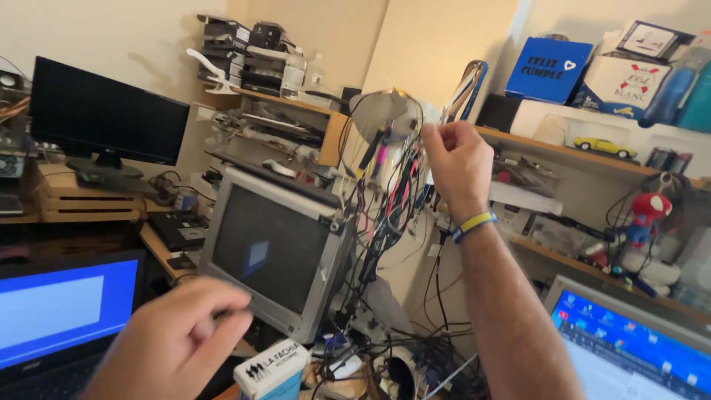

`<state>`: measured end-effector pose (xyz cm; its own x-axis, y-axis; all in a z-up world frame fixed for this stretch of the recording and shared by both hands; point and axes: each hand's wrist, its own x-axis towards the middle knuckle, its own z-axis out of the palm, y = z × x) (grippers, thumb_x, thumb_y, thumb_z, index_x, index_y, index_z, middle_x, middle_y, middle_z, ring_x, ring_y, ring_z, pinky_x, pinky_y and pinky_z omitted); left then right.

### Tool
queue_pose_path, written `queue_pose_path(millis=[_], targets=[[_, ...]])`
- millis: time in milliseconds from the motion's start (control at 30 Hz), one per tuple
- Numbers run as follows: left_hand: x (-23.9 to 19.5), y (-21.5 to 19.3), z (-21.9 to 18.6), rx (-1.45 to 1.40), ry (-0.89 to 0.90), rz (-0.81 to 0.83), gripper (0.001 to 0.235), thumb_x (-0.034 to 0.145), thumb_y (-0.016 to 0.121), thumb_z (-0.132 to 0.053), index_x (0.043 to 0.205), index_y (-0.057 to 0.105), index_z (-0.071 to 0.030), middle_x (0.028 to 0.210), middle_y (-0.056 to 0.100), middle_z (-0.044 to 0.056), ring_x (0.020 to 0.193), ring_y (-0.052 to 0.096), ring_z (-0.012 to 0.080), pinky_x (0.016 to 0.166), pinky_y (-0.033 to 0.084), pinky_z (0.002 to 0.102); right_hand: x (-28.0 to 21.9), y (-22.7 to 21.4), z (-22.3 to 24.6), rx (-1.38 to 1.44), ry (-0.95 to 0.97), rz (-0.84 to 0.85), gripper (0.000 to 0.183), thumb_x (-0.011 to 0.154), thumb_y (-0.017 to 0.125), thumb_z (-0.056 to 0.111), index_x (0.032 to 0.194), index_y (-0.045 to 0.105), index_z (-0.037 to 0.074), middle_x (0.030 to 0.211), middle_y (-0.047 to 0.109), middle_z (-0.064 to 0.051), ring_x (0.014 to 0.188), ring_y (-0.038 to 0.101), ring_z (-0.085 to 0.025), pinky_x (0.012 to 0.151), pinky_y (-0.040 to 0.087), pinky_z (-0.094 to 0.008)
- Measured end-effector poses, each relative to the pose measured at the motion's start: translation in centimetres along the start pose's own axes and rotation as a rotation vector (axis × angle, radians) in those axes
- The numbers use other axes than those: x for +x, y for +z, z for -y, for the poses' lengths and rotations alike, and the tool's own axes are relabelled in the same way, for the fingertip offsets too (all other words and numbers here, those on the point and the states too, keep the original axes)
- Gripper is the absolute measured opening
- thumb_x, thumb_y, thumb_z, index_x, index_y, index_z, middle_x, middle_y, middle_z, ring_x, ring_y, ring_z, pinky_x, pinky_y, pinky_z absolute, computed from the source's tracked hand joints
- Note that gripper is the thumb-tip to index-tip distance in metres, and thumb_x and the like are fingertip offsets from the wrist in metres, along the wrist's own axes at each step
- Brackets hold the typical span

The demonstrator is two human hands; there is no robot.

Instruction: The person opens a Suprabond Flash glue package and sets it aside, then retrieves a small white jar and a screwdriver. They use the screwdriver to disassemble a small yellow electronic component, remove a tiny black part, and later handle a blue glue tube. The person also picks up a bundle of wires and places them on the desk.

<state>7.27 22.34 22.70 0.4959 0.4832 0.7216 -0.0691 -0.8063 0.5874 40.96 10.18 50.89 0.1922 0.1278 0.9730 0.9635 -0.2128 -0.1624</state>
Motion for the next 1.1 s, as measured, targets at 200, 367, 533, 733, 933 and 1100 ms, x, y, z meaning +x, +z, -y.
queue_pose_path(millis=[200,367,533,733,933,1100], targets=[[22.3,1.4,-4.5,-0.010,0.170,-0.207,0.019,0.084,0.073,-0.026,0.098,0.079,-0.015,0.081,0.076,0.006,0.058,0.075,0.0272,0.053,0.056,0.036,3.5,0.3,1.5,-0.220,0.130,0.272,0.050,0.085,0.070,0.071,0.083,0.075,0.021,0.070,0.073,-0.001,0.074,0.074,-0.028,0.065,0.056,-0.039],[32.1,4.6,-4.9,0.000,-0.053,-0.188,0.040,0.083,0.077,-0.034,0.115,0.071,-0.011,0.096,0.073,0.007,0.082,0.076,0.0265,0.073,0.059,0.041,5.0,0.4,1.5,-0.224,0.168,0.355,0.044,0.086,0.072,0.064,0.080,0.075,0.021,0.066,0.072,0.001,0.071,0.074,-0.024,0.064,0.056,-0.036],[35.0,5.6,-7.0,-0.072,-0.305,-0.063,0.059,0.083,0.077,-0.049,0.129,0.066,-0.015,0.111,0.075,0.005,0.110,0.072,0.0242,0.093,0.056,0.042,5.8,0.1,1.8,-0.295,0.202,0.418,0.042,0.084,0.072,0.064,0.081,0.075,0.022,0.068,0.073,0.003,0.077,0.075,-0.025,0.065,0.058,-0.037],[36.7,7.5,-6.6,-0.172,-0.313,-0.010,0.049,0.085,0.073,-0.044,0.127,0.069,-0.020,0.107,0.078,0.001,0.110,0.073,0.0214,0.092,0.057,0.038,6.6,0.5,0.7,-0.325,0.190,0.448,0.042,0.086,0.067,0.060,0.072,0.070,0.021,0.061,0.069,-0.002,0.074,0.073,-0.033,0.065,0.058,-0.041],[38.5,8.8,-5.9,-0.108,-0.331,-0.016,0.046,0.081,0.076,-0.044,0.123,0.069,-0.025,0.100,0.078,-0.005,0.111,0.071,0.0192,0.093,0.057,0.038,7.7,0.6,0.9,-0.275,0.201,0.407,0.043,0.094,0.061,0.056,0.071,0.067,0.020,0.061,0.066,-0.007,0.072,0.071,-0.035,0.064,0.057,-0.042],[38.6,8.1,-6.7,-0.182,-0.312,-0.061,0.028,0.087,0.070,-0.033,0.112,0.075,-0.020,0.092,0.079,0.000,0.103,0.073,0.0242,0.086,0.059,0.040,8.5,0.7,1.7,-0.276,0.194,0.405,0.044,0.096,0.059,0.054,0.072,0.068,0.017,0.065,0.067,-0.014,0.078,0.071,-0.040,0.069,0.058,-0.046]])
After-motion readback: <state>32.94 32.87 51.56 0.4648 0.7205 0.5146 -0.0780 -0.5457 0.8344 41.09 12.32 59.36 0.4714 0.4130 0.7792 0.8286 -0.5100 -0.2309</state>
